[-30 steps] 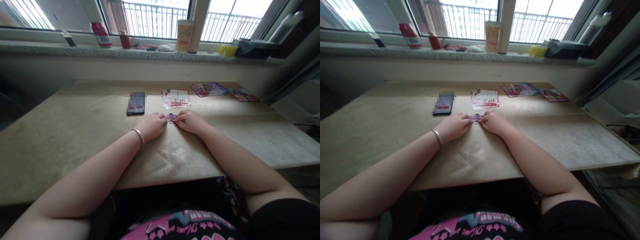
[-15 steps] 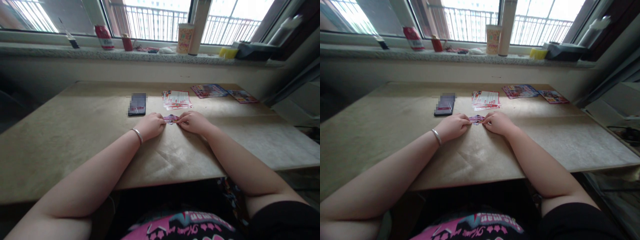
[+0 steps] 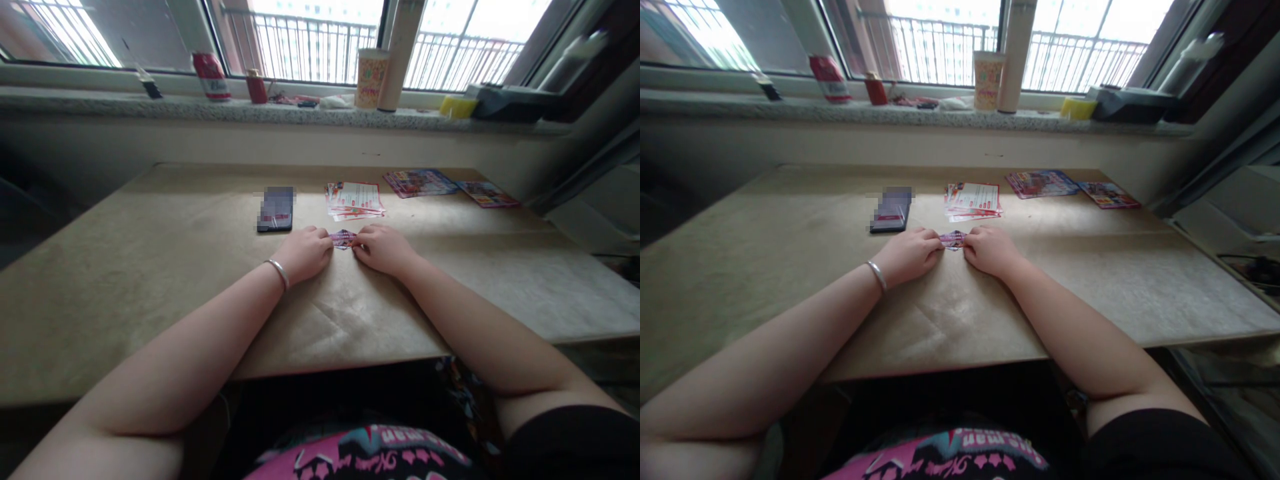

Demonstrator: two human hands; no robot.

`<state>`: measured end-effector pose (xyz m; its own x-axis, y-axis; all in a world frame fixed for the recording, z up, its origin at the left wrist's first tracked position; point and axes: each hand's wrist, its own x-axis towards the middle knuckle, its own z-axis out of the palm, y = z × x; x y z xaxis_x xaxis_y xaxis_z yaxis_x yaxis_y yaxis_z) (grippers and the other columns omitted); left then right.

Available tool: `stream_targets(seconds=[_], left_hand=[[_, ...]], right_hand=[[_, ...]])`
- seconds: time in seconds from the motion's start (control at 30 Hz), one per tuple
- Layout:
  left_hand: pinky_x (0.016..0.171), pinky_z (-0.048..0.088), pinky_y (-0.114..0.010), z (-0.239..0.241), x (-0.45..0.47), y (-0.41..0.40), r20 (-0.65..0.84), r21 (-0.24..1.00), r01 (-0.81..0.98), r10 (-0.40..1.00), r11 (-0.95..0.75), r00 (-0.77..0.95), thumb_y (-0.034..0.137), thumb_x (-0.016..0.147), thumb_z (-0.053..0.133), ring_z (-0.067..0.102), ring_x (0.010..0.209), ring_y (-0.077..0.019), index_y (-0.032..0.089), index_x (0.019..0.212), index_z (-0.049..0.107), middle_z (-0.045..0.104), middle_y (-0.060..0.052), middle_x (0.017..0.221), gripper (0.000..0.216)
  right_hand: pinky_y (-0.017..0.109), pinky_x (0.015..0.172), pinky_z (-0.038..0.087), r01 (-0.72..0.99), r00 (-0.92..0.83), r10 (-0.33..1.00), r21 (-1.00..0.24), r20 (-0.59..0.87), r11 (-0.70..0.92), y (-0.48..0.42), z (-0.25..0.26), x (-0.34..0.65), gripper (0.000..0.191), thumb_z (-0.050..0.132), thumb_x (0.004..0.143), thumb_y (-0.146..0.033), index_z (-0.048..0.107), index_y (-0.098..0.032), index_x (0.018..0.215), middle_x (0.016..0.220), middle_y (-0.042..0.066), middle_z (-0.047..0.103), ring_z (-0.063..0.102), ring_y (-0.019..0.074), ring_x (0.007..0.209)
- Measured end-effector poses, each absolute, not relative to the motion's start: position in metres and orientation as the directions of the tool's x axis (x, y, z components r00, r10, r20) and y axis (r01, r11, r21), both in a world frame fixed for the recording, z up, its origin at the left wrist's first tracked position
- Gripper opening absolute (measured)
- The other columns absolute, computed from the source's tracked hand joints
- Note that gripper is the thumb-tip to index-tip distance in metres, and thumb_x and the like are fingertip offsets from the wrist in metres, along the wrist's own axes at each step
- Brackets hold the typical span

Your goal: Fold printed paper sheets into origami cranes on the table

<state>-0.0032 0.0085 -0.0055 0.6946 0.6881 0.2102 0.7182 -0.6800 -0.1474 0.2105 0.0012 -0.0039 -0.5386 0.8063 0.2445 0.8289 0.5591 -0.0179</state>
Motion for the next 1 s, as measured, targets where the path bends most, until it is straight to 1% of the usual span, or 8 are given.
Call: stream_targets(seconds=[0.2, 0.27, 0.33, 0.4, 0.57, 0.7, 0.87, 1.0], left_hand=[[0.08, 0.047, -0.035, -0.007, -0.005, 0.008, 0.233, -0.161, 0.722, 0.685, -0.673, 0.69, 0.028, 0.093, 0.039, 0.058, 0.088, -0.0227, 0.016, 0.096, 0.067, 0.065, -0.009, 0.095, 0.031], [0.08, 0.046, -0.036, -0.008, -0.004, 0.008, 0.242, -0.173, 0.718, 0.677, -0.675, 0.695, 0.028, 0.092, 0.041, 0.058, 0.089, -0.0236, 0.017, 0.105, 0.066, 0.064, -0.01, 0.097, 0.031], [0.082, 0.044, -0.038, -0.008, -0.003, 0.006, 0.25, -0.177, 0.708, 0.665, -0.684, 0.704, 0.027, 0.091, 0.043, 0.058, 0.091, -0.0239, 0.021, 0.114, 0.064, 0.064, -0.009, 0.1, 0.032], [0.084, 0.042, -0.039, -0.009, -0.002, 0.004, 0.257, -0.17, 0.707, 0.662, -0.686, 0.704, 0.028, 0.091, 0.043, 0.057, 0.092, -0.0238, 0.026, 0.118, 0.064, 0.063, -0.009, 0.1, 0.034], [0.089, 0.039, -0.04, -0.011, 0.001, 0.003, 0.271, -0.116, 0.742, 0.698, -0.66, 0.663, 0.029, 0.09, 0.046, 0.056, 0.098, -0.0242, 0.027, 0.117, 0.064, 0.063, -0.008, 0.105, 0.033], [0.09, 0.038, -0.039, -0.01, 0.004, 0.006, 0.25, -0.092, 0.761, 0.724, -0.643, 0.643, 0.025, 0.088, 0.046, 0.056, 0.098, -0.0236, 0.026, 0.111, 0.067, 0.064, -0.008, 0.104, 0.031], [0.088, 0.038, -0.04, -0.008, 0.003, 0.006, 0.27, -0.119, 0.728, 0.684, -0.675, 0.678, 0.027, 0.089, 0.045, 0.058, 0.093, -0.0235, 0.025, 0.109, 0.069, 0.066, -0.008, 0.1, 0.031], [0.083, 0.037, -0.041, -0.004, 0.001, 0.003, 0.276, -0.147, 0.749, 0.7, -0.646, 0.659, 0.028, 0.089, 0.045, 0.06, 0.087, -0.024, 0.023, 0.099, 0.073, 0.068, -0.007, 0.092, 0.031]], right_hand=[[0.03, 0.077, 0.041, 0.811, -0.556, 0.79, -0.038, 0.257, 0.583, 0.002, -0.007, 0.212, 0.032, 0.046, 0.091, -0.031, 0.071, -0.026, 0.11, 0.095, 0.006, 0.068, 0.06, 0.0196, 0.087], [0.03, 0.076, 0.041, 0.808, -0.562, 0.785, -0.029, 0.26, 0.588, 0.002, -0.008, 0.211, 0.032, 0.046, 0.091, -0.031, 0.071, -0.027, 0.111, 0.095, 0.006, 0.067, 0.06, 0.0196, 0.086], [0.03, 0.075, 0.041, 0.807, -0.566, 0.782, -0.017, 0.26, 0.59, 0.002, -0.008, 0.21, 0.033, 0.045, 0.091, -0.031, 0.071, -0.027, 0.11, 0.095, 0.007, 0.067, 0.059, 0.0199, 0.086], [0.031, 0.076, 0.041, 0.805, -0.575, 0.779, 0.002, 0.25, 0.593, 0.001, -0.007, 0.209, 0.033, 0.045, 0.091, -0.03, 0.071, -0.025, 0.11, 0.095, 0.008, 0.066, 0.059, 0.0203, 0.088], [0.032, 0.075, 0.04, 0.802, -0.589, 0.771, 0.06, 0.244, 0.594, -0.002, -0.006, 0.206, 0.033, 0.044, 0.092, -0.029, 0.07, -0.025, 0.111, 0.092, 0.008, 0.066, 0.058, 0.0207, 0.086], [0.032, 0.074, 0.039, 0.794, -0.605, 0.759, 0.111, 0.241, 0.598, -0.001, -0.006, 0.2, 0.032, 0.044, 0.09, -0.027, 0.073, -0.019, 0.102, 0.089, 0.01, 0.066, 0.058, 0.0212, 0.083], [0.032, 0.074, 0.039, 0.798, -0.598, 0.764, 0.098, 0.243, 0.594, 0.0, -0.004, 0.2, 0.032, 0.044, 0.09, -0.028, 0.074, -0.019, 0.092, 0.088, 0.009, 0.067, 0.059, 0.0206, 0.083], [0.032, 0.072, 0.039, 0.821, -0.562, 0.787, 0.053, 0.254, 0.569, 0.001, -0.004, 0.208, 0.032, 0.045, 0.09, -0.031, 0.075, -0.022, 0.097, 0.088, 0.007, 0.069, 0.059, 0.02, 0.081]])
